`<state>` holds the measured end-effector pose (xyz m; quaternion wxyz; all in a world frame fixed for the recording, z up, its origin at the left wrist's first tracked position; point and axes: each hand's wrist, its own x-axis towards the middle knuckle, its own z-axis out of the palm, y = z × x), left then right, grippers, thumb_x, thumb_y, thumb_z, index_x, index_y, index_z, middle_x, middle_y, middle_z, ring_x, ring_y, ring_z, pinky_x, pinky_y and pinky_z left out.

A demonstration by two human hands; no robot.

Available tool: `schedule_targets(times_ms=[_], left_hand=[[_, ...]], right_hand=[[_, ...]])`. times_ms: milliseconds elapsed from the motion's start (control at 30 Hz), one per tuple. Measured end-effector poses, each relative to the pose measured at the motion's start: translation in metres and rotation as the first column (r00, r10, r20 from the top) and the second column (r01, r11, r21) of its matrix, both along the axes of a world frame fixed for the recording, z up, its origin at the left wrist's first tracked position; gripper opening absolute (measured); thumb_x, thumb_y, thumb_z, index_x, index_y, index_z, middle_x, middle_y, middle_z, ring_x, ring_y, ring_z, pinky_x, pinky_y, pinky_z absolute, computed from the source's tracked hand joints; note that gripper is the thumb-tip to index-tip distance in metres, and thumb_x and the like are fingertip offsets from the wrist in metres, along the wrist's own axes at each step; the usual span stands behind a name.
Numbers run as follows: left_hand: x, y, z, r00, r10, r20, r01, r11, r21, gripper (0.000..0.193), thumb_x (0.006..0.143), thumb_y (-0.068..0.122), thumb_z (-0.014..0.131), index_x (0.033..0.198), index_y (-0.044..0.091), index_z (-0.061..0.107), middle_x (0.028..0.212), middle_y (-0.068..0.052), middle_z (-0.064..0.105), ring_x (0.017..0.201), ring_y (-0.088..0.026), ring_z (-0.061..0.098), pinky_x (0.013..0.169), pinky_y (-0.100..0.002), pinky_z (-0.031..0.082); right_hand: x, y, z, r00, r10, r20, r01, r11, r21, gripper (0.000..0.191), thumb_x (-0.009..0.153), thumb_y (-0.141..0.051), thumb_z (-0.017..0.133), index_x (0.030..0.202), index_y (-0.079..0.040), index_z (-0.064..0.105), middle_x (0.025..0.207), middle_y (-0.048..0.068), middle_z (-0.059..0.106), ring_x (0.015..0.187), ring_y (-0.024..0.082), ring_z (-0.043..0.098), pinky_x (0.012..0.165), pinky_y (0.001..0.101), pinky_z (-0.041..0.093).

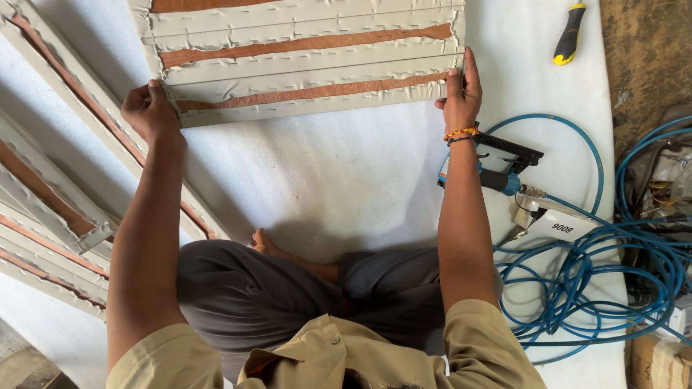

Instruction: The person sits on the floor and uses a pneumatic nail gun to staple fabric strips onto wooden frame panels, pressing the fabric flat with one hand while stapling. They reposition and stack finished frames, then pause to reload or clear the nail gun before resuming stapling.

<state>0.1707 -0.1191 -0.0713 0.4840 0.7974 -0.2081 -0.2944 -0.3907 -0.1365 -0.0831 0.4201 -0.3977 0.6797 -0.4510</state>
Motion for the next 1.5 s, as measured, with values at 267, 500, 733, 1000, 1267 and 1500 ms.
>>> schedule_targets(times_ms=[267, 500, 733, 1000, 1267, 1500], left_hand=[[-0.013, 0.003, -0.008, 0.910, -0.131, 0.393, 0.100, 0.990, 0.099, 0.021, 0.108, 0.021, 0.064, 0.106, 0.001, 0.056, 0.098, -0.010, 0.060, 0.088, -0.021, 0.054, 0.083, -0.036, 0.049], [-0.109, 0.004, 0.035, 0.052, -0.714, 0.699, 0.687, 0.533, 0.494, 0.066, 0.109, 0.055, 0.072, 0.153, 0.016, 0.042, 0.171, -0.035, 0.018, 0.159, -0.048, 0.009, 0.123, -0.069, 0.015], [-0.327, -0.032, 0.048, -0.369, -0.711, 0.598, 0.837, 0.024, 0.546, 0.126, 0.073, 0.077, 0.072, 0.162, 0.000, 0.028, 0.172, -0.019, 0.018, 0.159, -0.035, 0.011, 0.126, -0.060, 0.004], [-0.342, -0.055, 0.012, -0.247, -0.648, 0.720, 0.914, 0.090, 0.395, 0.113, 0.082, 0.056, 0.085, 0.165, -0.001, 0.033, 0.174, -0.017, 0.024, 0.162, -0.032, 0.016, 0.132, -0.053, 0.008], [-0.341, -0.050, -0.014, -0.227, -0.573, 0.788, 0.929, 0.116, 0.352, 0.109, 0.085, 0.057, 0.085, 0.166, 0.003, 0.037, 0.173, -0.016, 0.028, 0.161, -0.032, 0.017, 0.133, -0.054, 0.009], [-0.342, -0.048, -0.018, -0.207, -0.575, 0.792, 0.936, 0.119, 0.331, 0.106, 0.086, 0.056, 0.087, 0.165, 0.002, 0.041, 0.173, -0.017, 0.031, 0.161, -0.033, 0.019, 0.133, -0.054, 0.010]], right_hand=[[0.007, -0.001, 0.004, 1.000, -0.018, -0.013, 0.018, 0.999, -0.039, 0.050, 0.110, -0.025, 0.060, 0.158, -0.020, 0.048, 0.083, -0.008, 0.058, 0.064, -0.001, 0.049, 0.051, 0.0190, 0.053], [0.009, 0.002, 0.012, 0.999, -0.047, -0.027, 0.046, 0.999, -0.027, 0.049, 0.111, -0.028, 0.058, 0.158, -0.025, 0.048, 0.088, -0.009, 0.059, 0.067, -0.002, 0.048, 0.055, 0.0193, 0.056], [0.007, 0.002, 0.018, 1.000, -0.023, 0.006, 0.023, 1.000, -0.006, 0.049, 0.109, -0.031, 0.057, 0.157, -0.026, 0.047, 0.092, -0.007, 0.064, 0.067, 0.000, 0.051, 0.052, 0.0190, 0.052], [-0.004, 0.003, 0.007, 1.000, 0.005, -0.014, -0.005, 1.000, 0.002, 0.048, 0.109, -0.028, 0.058, 0.156, -0.023, 0.049, 0.096, -0.005, 0.069, 0.071, 0.000, 0.059, 0.053, 0.0201, 0.056], [-0.008, 0.004, 0.004, 1.000, 0.016, -0.001, -0.016, 0.999, -0.033, 0.048, 0.109, -0.027, 0.060, 0.155, -0.022, 0.048, 0.101, -0.004, 0.071, 0.075, 0.001, 0.064, 0.054, 0.0199, 0.058], [-0.010, 0.002, 0.007, 1.000, 0.017, -0.018, -0.018, 0.999, -0.034, 0.046, 0.108, -0.029, 0.061, 0.152, -0.022, 0.050, 0.101, -0.003, 0.072, 0.076, 0.001, 0.066, 0.053, 0.0195, 0.059]])
